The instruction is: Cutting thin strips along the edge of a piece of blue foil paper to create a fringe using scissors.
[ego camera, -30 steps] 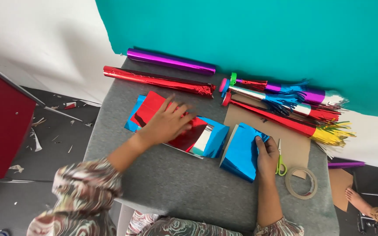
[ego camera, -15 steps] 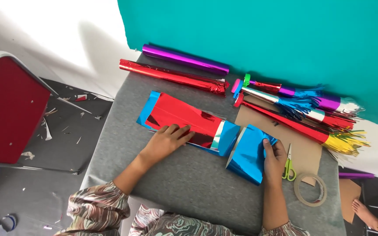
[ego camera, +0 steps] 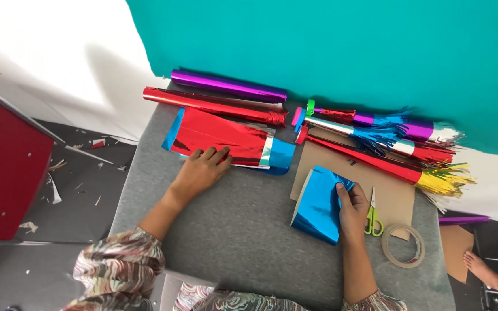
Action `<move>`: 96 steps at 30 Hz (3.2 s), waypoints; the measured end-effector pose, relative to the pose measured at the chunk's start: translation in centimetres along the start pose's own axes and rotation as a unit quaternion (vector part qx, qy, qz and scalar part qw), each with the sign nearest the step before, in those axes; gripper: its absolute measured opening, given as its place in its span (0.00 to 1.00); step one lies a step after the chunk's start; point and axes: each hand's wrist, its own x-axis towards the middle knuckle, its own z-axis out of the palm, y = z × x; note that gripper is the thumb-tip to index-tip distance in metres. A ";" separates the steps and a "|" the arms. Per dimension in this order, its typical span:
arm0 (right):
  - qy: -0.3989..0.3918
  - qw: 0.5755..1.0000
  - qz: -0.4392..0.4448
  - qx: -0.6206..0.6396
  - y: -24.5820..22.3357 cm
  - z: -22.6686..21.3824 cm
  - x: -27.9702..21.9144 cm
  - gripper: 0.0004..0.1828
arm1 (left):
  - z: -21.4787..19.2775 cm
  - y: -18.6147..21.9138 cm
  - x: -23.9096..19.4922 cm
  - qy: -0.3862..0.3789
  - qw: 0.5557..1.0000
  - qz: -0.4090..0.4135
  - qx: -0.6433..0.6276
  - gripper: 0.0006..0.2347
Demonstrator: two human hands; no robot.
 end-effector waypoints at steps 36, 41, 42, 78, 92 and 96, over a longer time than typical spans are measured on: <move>-0.052 0.994 0.060 0.070 3.1 0.9 -4.0 0.06 | -8.9 15.1 7.4 -0.052 0.664 -0.316 -0.675 0.30; -0.065 0.988 0.049 0.127 -4.1 2.0 -9.0 0.09 | -8.8 16.9 6.3 0.052 0.626 -0.399 -0.668 0.03; -0.062 0.988 0.052 0.128 -2.8 1.5 -8.9 0.09 | -9.0 17.0 5.9 0.048 0.626 -0.398 -0.668 0.03; -0.156 0.973 0.134 0.108 2.5 -2.3 -7.1 0.19 | -7.5 14.0 2.0 0.070 0.553 -0.488 -0.672 0.05; -0.110 0.981 0.149 0.062 7.9 -4.5 -5.8 0.16 | -5.4 14.4 1.0 0.082 0.524 -0.508 -0.679 0.04; -0.110 0.980 0.164 0.041 4.1 -2.6 -5.7 0.22 | -5.1 14.8 0.8 0.074 0.533 -0.505 -0.674 0.03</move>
